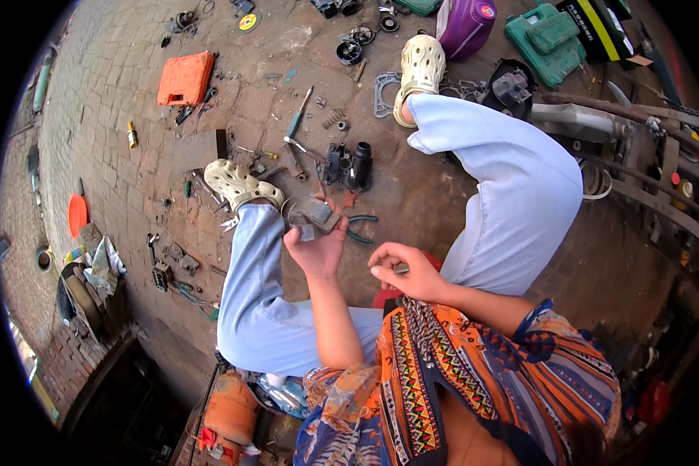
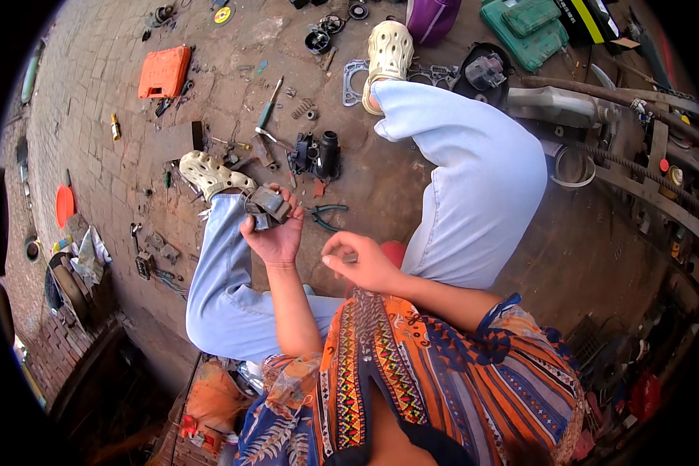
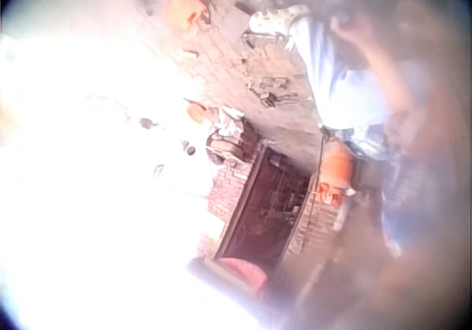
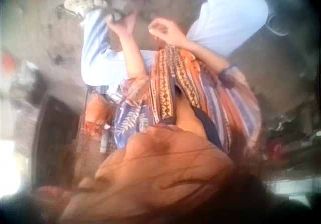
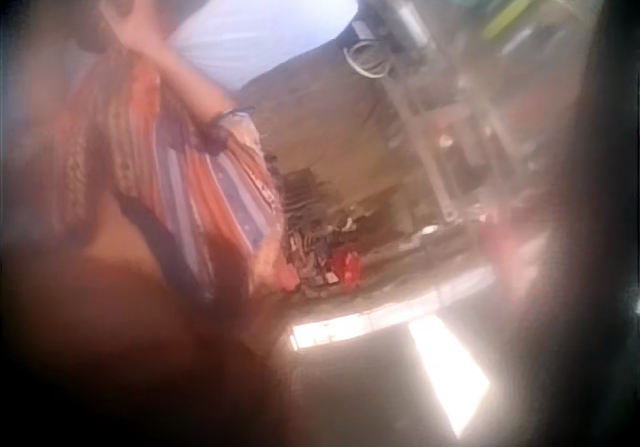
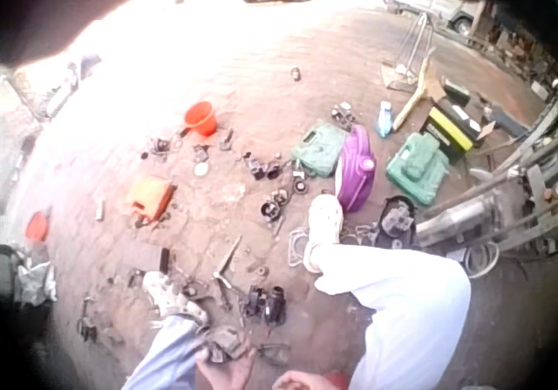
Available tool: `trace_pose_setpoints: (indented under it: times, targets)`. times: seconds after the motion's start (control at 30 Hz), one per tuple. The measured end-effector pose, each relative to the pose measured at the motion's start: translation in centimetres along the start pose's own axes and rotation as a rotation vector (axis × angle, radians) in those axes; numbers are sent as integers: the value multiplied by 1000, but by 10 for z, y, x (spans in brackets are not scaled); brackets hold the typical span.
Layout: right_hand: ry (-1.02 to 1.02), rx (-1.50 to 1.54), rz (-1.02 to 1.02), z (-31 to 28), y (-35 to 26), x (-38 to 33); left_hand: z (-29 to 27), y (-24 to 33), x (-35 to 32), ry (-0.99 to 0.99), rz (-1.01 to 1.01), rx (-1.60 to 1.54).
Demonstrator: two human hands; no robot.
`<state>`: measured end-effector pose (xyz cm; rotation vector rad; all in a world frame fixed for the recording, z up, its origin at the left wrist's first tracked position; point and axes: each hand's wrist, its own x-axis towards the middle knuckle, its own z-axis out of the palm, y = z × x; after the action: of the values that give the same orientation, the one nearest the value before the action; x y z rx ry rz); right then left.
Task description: The person sits on a low stool and handles small mechanical parts, including a coiled spring and a cylindrical metal component. They pick up, inspect, and attempt to fit the spring into the cylinder, then place the parts back on the floor among other tools and components.
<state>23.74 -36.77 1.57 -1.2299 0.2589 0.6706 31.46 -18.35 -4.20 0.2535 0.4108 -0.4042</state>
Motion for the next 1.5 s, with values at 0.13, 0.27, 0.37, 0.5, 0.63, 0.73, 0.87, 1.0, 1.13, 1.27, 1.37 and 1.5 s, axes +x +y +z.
trace_pose_setpoints:
  times: [0.13, 0.27, 0.37, 0.5, 0.63, 0.73, 0.87, 1.0, 1.13, 1.27, 1.37, 1.5]
  targets:
    - [25, -94, -144, 4, -20, -7, 16, -20, -48, 55, 73, 57]
    - [19, -195, -319, 14, -25, -10, 34, -36, -92, 57, 202, 287]
    - [-50, -259, -322, 17, -24, -13, 39, -45, -115, 36, 371, 593]
    - [-182, -212, -277, 22, -18, -23, 52, -37, -138, -15, 634, 1081]
    - [-235, -162, -255, 23, -12, -35, 63, -42, -152, -4, 716, 1139]
    - [-238, -125, -159, 27, -12, -46, 66, -50, -161, 31, 671, 823]
    - [-182, -183, -242, 37, -8, -55, 64, -56, -163, 155, 596, 578]
    - [-192, -111, -182, 33, 0, -57, 66, -52, -170, 188, 465, 429]
    - [-299, 3, -190, 19, 17, -54, 61, -45, -177, 48, 414, 334]
    - [-333, 51, -206, 24, 5, -60, 74, -42, -185, 87, 428, 542]
    - [-392, 65, -255, 19, 3, -57, 75, -41, -192, 121, 495, 769]
    - [-416, 229, -239, 15, 15, -51, 78, -43, -202, 140, 420, 836]
